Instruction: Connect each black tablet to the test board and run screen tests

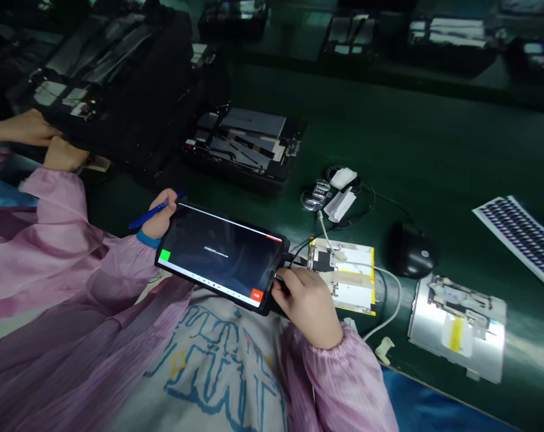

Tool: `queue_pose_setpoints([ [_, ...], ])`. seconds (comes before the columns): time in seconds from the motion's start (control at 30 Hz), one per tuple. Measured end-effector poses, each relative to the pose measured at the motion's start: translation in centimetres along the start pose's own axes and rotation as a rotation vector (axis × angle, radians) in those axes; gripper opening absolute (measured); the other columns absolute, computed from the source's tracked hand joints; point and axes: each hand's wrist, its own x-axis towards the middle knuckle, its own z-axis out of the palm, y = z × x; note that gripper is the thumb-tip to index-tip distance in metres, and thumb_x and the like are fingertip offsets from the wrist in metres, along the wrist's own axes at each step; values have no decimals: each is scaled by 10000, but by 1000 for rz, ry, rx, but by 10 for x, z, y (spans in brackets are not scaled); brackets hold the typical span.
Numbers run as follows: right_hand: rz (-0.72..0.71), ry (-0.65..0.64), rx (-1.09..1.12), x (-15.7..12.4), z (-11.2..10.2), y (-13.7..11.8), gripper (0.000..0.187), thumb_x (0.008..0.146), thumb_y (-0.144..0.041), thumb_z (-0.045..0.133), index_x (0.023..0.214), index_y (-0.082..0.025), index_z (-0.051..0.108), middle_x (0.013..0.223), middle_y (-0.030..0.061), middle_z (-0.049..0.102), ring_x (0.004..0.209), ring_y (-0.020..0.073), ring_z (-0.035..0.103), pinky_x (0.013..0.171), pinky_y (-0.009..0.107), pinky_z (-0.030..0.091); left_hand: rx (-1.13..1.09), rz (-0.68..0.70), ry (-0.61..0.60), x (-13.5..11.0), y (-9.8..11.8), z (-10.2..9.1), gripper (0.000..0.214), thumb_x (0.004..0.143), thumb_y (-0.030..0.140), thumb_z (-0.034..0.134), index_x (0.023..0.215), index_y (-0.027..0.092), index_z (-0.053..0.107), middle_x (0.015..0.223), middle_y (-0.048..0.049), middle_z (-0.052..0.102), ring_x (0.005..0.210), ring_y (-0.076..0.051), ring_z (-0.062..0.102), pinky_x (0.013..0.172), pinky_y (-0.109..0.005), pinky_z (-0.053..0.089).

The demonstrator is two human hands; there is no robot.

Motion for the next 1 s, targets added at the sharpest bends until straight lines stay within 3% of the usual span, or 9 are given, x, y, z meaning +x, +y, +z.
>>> queue_pose_setpoints([
  [0.17,72,-8,-59,-1,-2,-3,143,819,-233,506,784,-182,634,511,4,535,484,168,524,522,298,392,31,17,1,0,0,0,545,700,674,652,664,201,384,548,50,269,508,-113,238,510,-286,158],
  [0.3,464,175,234,4,-10,13,169,847,-345,567,887,-193,627,598,14,620,522,164,592,533,283,449,8,-7,-14,1,-2,0,554,690,677,658,664,200,377,556,49,266,516,-111,235,514,-283,161],
  [0.4,628,339,481,22,-16,17,379,877,-405,560,1190,-193,540,909,99,714,829,234,696,689,349,535,7,4,-13,0,-2,1,554,697,678,651,666,201,371,568,48,265,523,-112,239,520,-283,177],
  [0.47,520,329,508,37,-15,0,627,875,-400,576,1416,-196,334,1224,172,630,1138,277,614,880,433,515,10,18,-9,-1,-2,3,550,713,683,632,667,201,371,581,43,273,530,-115,255,526,-285,195],
  [0.53,329,241,397,50,-9,-34,773,864,-383,599,1493,-178,198,1389,208,500,1311,302,471,1041,507,406,5,27,-6,-2,-2,4,547,730,692,607,669,200,375,595,38,286,543,-118,275,536,-289,214],
  [0.63,-62,-81,327,57,13,-98,678,887,-375,556,1472,-163,286,1408,185,497,1378,319,384,1126,592,264,1,26,-2,-4,-2,5,547,750,710,565,675,198,388,605,34,298,557,-122,291,547,-293,235],
  [0.7,-246,-271,294,58,33,-131,676,891,-383,549,1477,-162,294,1447,159,470,1432,324,288,1143,652,155,10,25,-1,-5,-1,5,553,749,728,546,678,200,396,607,32,296,561,-126,297,548,-297,253],
  [0.83,-289,-340,231,58,61,-155,674,886,-374,560,1470,-148,310,1467,144,452,1453,317,235,1134,692,49,39,60,-2,-8,1,5,562,759,746,507,679,201,391,627,24,312,586,-131,323,571,-304,298],
  [1.0,-198,-169,148,44,50,-142,581,903,-343,523,1437,-181,359,1448,170,463,1433,324,288,1136,674,27,32,69,-3,-8,-3,4,550,789,722,493,682,195,376,646,18,339,613,-128,349,604,-304,325],
])
